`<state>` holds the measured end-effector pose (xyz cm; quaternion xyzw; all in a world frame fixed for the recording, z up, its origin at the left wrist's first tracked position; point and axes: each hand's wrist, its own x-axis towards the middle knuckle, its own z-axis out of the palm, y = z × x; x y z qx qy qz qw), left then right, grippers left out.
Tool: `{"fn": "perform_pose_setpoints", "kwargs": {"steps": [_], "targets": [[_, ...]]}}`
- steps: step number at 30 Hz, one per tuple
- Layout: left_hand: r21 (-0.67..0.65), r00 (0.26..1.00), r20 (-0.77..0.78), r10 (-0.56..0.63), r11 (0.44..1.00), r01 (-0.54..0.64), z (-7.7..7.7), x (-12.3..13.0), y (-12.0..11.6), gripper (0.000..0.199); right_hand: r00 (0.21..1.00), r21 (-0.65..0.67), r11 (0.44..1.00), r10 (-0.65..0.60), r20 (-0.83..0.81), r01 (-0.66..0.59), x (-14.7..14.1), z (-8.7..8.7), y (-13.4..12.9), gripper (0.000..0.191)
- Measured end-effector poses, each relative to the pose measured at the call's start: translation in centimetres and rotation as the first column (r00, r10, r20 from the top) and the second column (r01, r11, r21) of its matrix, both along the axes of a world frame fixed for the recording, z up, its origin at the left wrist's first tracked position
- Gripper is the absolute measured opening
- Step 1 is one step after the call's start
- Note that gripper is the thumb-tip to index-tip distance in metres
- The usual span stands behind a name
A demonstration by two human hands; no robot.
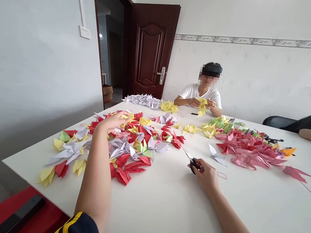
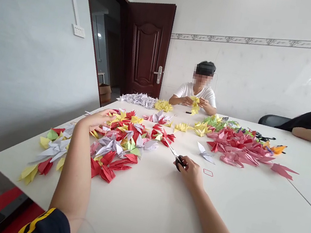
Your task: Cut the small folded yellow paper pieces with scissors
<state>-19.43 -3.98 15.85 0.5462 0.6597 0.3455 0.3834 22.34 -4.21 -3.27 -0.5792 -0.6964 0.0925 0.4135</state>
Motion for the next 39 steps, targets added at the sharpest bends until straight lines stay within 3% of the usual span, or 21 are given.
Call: {"fn": "perform_pose_setpoints", "kwargs": {"steps": [7, 12, 15, 18, 21, 23, 26, 32, 39], "targets": [[0.243, 0.997, 0.036, -0.065, 0.969, 0.054, 0.1, 2.3, 0.9, 0.032, 0.991, -0.046, 0.999, -0.014, -0.133, 0.008, -0.1, 0.4, 0.0, 0.037], [0.405, 0.955, 0.017, -0.296, 0.875, 0.264, -1.8, 8.9, 3.7, 0.024, 0.929, -0.121, 0.992, -0.024, -0.369, -0.022, 0.0, 0.4, 0.4, 0.043], [0.447, 0.933, 0.064, -0.354, 0.846, 0.291, -5.0, 15.0, 4.9, 0.026, 0.838, -0.142, 0.983, 0.02, -0.545, -0.116, -0.2, 0.6, 0.6, 0.046], [0.447, 0.908, 0.248, -0.339, 0.871, 0.203, -9.9, 20.8, 5.1, 0.033, 0.713, -0.14, 0.967, 0.054, -0.699, -0.21, -0.5, 0.9, 0.7, 0.046], [0.436, 0.876, 0.268, -0.402, 0.861, 0.262, -14.5, 24.3, 4.5, 0.045, 0.618, -0.133, 0.96, 0.05, -0.785, -0.247, -0.6, 1.0, 0.8, 0.046], [0.423, 0.859, 0.271, -0.434, 0.855, 0.299, -16.4, 24.9, 4.2, 0.049, 0.578, -0.116, 0.959, 0.057, -0.814, -0.258, -0.5, 1.0, 0.8, 0.047], [0.429, 0.839, 0.296, -0.457, 0.848, 0.311, -17.7, 24.4, 4.2, 0.052, 0.552, -0.122, 0.951, 0.058, -0.831, -0.284, -0.4, 1.0, 0.8, 0.047], [0.44, 0.872, 0.154, -0.465, 0.822, 0.361, -17.9, 23.7, 4.2, 0.041, 0.557, -0.132, 0.934, 0.08, -0.827, -0.331, -0.5, 1.0, 0.8, 0.045], [0.455, 0.89, 0.025, -0.455, 0.798, 0.396, -17.9, 23.9, 3.8, 0.025, 0.628, -0.153, 0.941, 0.075, -0.775, -0.301, -0.8, 0.9, 0.8, 0.038]]}}
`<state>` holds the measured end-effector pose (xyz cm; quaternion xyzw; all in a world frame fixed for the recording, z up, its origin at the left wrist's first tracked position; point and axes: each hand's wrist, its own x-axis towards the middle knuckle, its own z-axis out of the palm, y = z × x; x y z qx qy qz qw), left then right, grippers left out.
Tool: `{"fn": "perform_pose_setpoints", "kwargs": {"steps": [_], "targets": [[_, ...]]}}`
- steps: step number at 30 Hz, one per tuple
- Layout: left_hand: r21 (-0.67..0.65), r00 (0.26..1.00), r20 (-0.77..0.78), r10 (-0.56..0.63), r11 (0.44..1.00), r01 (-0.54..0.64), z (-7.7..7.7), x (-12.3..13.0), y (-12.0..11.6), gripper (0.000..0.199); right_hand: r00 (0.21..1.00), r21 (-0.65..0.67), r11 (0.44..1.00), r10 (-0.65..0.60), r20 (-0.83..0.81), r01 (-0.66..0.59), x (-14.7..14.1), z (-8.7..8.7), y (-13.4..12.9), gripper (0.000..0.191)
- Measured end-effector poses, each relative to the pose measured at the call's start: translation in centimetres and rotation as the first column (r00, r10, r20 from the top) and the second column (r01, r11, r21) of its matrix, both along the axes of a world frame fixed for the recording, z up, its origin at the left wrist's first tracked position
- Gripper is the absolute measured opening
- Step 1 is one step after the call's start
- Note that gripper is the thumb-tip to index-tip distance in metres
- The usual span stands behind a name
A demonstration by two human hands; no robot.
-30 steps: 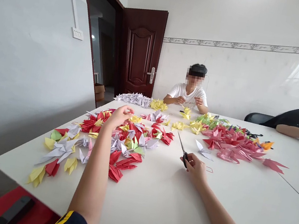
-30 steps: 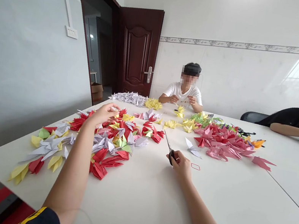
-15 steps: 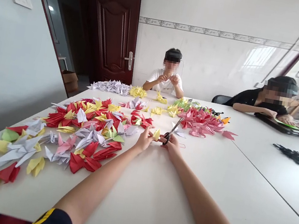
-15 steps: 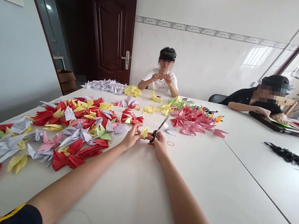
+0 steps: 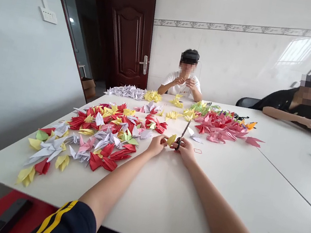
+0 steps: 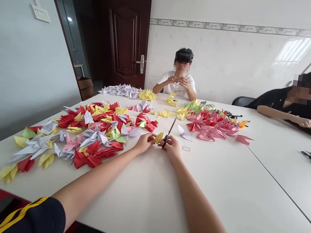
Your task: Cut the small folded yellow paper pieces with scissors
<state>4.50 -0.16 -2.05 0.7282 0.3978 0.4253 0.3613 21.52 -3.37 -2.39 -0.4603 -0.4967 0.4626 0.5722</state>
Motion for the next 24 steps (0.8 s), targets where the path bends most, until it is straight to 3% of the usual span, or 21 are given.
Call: {"fn": "perform_pose_setpoints", "kwargs": {"steps": [9, 14, 20, 24], "targets": [[0.129, 1.0, 0.009, -0.006, 0.992, 0.005, -0.3, -0.2, 0.4, 0.027, 0.998, 0.031, 1.0, 0.002, 0.062, -0.004, -0.8, 0.6, -0.4, 0.041], [0.036, 1.0, 0.009, -0.025, 0.999, 0.025, 0.2, -0.2, 0.4, 0.031, 0.994, 0.074, 0.997, 0.005, 0.112, -0.013, -1.1, 0.7, -0.4, 0.041], [-0.158, 0.969, 0.234, -0.082, 0.98, 0.121, 0.2, -0.2, 0.5, 0.025, 0.992, 0.062, 0.998, -0.019, 0.124, 0.011, -1.1, 0.4, -0.1, 0.041], [-0.181, 0.961, 0.264, -0.08, 0.975, 0.13, 0.4, -0.2, 0.5, 0.025, 0.988, 0.081, 0.997, 0.004, 0.153, -0.017, -1.2, 0.4, -0.3, 0.038]]}}
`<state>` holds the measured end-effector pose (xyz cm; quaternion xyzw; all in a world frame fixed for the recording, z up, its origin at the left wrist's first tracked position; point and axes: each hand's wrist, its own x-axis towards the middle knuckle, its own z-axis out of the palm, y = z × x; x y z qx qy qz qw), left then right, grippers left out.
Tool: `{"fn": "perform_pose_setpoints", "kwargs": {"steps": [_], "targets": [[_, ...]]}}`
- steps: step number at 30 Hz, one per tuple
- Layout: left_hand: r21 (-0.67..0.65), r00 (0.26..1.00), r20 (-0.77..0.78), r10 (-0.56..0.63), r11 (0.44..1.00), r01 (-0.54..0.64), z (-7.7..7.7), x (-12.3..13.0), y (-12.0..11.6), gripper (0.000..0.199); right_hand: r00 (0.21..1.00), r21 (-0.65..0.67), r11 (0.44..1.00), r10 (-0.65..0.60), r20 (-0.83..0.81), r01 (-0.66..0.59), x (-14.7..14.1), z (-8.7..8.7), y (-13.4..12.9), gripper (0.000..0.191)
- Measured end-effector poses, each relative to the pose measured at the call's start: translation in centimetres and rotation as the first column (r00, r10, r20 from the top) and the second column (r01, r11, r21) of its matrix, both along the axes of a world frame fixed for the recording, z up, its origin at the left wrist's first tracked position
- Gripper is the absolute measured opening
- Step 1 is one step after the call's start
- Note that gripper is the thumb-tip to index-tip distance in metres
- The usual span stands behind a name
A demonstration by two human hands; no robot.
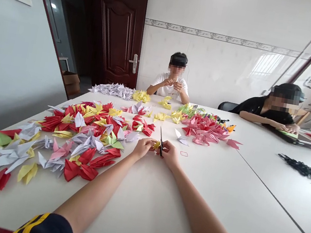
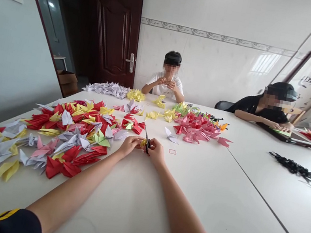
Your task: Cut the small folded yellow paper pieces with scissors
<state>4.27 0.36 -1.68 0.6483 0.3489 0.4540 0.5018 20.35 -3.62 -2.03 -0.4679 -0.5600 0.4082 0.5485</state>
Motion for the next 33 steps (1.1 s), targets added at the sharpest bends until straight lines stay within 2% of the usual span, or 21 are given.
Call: {"fn": "perform_pose_setpoints", "kwargs": {"steps": [5, 11, 17, 25, 33], "targets": [[0.051, 0.997, -0.063, 0.034, 0.998, -0.031, 0.4, -0.1, -0.3, 0.043, 1.0, 0.037, 0.999, 0.011, 0.025, -0.012, -0.2, 0.1, -0.2, 0.033], [-0.013, 1.0, -0.015, 0.014, 1.0, -0.015, 1.1, -0.1, -0.9, 0.052, 1.0, -0.015, 1.0, -0.024, 0.018, 0.024, -0.2, 0.7, -0.4, 0.036], [-0.083, 0.999, 0.032, -0.007, 0.996, 0.01, 1.3, -0.1, -1.0, 0.051, 0.999, -0.017, 1.0, -0.021, 0.036, 0.022, -0.2, 0.8, -0.4, 0.038], [-0.124, 0.995, 0.087, -0.039, 0.991, 0.049, 1.3, -0.1, -0.7, 0.038, 1.0, -0.021, 1.0, -0.006, 0.007, 0.006, -0.1, 0.9, -0.1, 0.038], [-0.047, 0.999, 0.044, -0.032, 0.998, 0.034, 1.1, -0.2, -0.5, 0.039, 1.0, -0.029, 1.0, -0.003, -0.024, 0.003, -0.1, 1.2, -0.5, 0.047]]}}
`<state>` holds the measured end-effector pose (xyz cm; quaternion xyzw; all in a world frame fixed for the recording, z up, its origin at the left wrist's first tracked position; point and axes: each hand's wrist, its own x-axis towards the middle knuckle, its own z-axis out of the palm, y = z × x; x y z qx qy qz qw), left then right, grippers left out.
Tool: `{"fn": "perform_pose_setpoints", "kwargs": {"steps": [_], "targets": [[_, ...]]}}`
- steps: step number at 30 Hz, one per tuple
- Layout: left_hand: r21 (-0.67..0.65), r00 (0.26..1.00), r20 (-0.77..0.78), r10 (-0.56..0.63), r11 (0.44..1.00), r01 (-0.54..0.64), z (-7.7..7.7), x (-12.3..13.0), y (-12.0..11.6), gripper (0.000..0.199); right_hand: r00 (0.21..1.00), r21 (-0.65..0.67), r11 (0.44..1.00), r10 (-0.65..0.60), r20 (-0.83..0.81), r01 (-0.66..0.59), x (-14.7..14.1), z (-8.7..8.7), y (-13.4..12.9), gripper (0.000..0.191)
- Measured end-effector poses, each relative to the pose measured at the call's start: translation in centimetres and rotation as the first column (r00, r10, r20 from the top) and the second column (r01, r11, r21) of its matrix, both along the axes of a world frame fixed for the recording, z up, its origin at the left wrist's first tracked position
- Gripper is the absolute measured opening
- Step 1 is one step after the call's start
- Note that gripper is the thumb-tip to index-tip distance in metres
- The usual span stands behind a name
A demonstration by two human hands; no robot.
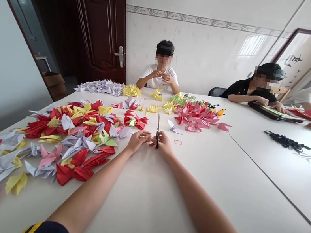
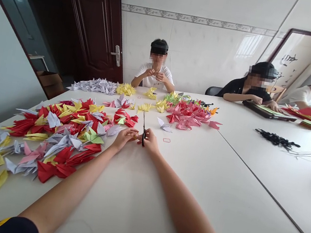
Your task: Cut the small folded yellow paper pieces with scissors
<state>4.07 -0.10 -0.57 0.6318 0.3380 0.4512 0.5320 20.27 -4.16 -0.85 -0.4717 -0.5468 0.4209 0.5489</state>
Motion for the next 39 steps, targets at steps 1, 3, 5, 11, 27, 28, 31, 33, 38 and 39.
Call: {"fn": "perform_pose_setpoints", "kwargs": {"steps": [1, 3, 5, 11, 27, 28, 31, 33, 38, 39], "targets": [[0.001, 1.0, 0.001, -0.008, 1.0, 0.008, -0.05, -0.05, 0.05, 0.038, 1.0, -0.006, 1.0, 0.002, 0.002, -0.002, 0.02, 0.03, -0.04, 0.047], [-0.024, 1.0, 0.011, -0.018, 1.0, 0.018, -0.06, -0.13, 0.08, 0.038, 1.0, -0.016, 1.0, 0.021, -0.005, -0.021, 0.08, 0.07, -0.11, 0.046], [-0.068, 0.999, 0.03, -0.015, 0.998, 0.017, 0.04, -0.16, -0.01, 0.037, 0.999, -0.023, 0.999, 0.042, -0.017, -0.042, 0.15, 0.11, -0.15, 0.047], [-0.065, 0.999, 0.043, -0.019, 0.998, 0.022, 0.43, -0.16, -0.57, 0.038, 0.998, -0.033, 0.998, 0.053, -0.038, -0.054, 0.32, 0.15, -0.21, 0.044], [-0.082, 0.999, -0.033, -0.037, 0.996, 0.035, -0.4, -0.14, 0.2, 0.033, 0.992, -0.036, 0.992, 0.122, -0.038, -0.123, 0.5, -0.27, -0.03, 0.047], [-0.094, 0.999, -0.027, -0.045, 0.995, 0.042, -0.39, -0.15, 0.21, 0.034, 0.992, -0.035, 0.992, 0.122, -0.038, -0.123, 0.52, -0.27, -0.06, 0.046], [-0.111, 0.998, -0.015, -0.06, 0.992, 0.058, -0.3, -0.18, 0.2, 0.034, 0.991, -0.027, 0.992, 0.125, -0.037, -0.126, 0.53, -0.2, -0.14, 0.045], [-0.11, 0.997, -0.02, -0.073, 0.991, 0.07, -0.24, -0.18, 0.15, 0.035, 0.991, -0.026, 0.992, 0.126, -0.035, -0.127, 0.5, -0.18, -0.11, 0.045], [-0.094, 0.994, -0.041, -0.106, 0.99, 0.101, -0.3, -0.04, -0.07, 0.036, 0.994, -0.018, 0.994, 0.109, -0.024, -0.109, 0.3, -0.48, 0.13, 0.045], [-0.08, 0.994, -0.046, -0.096, 0.993, 0.092, -0.33, -0.01, -0.1, 0.036, 0.994, -0.014, 0.994, 0.107, -0.024, -0.108, 0.27, -0.53, 0.15, 0.045]]}}
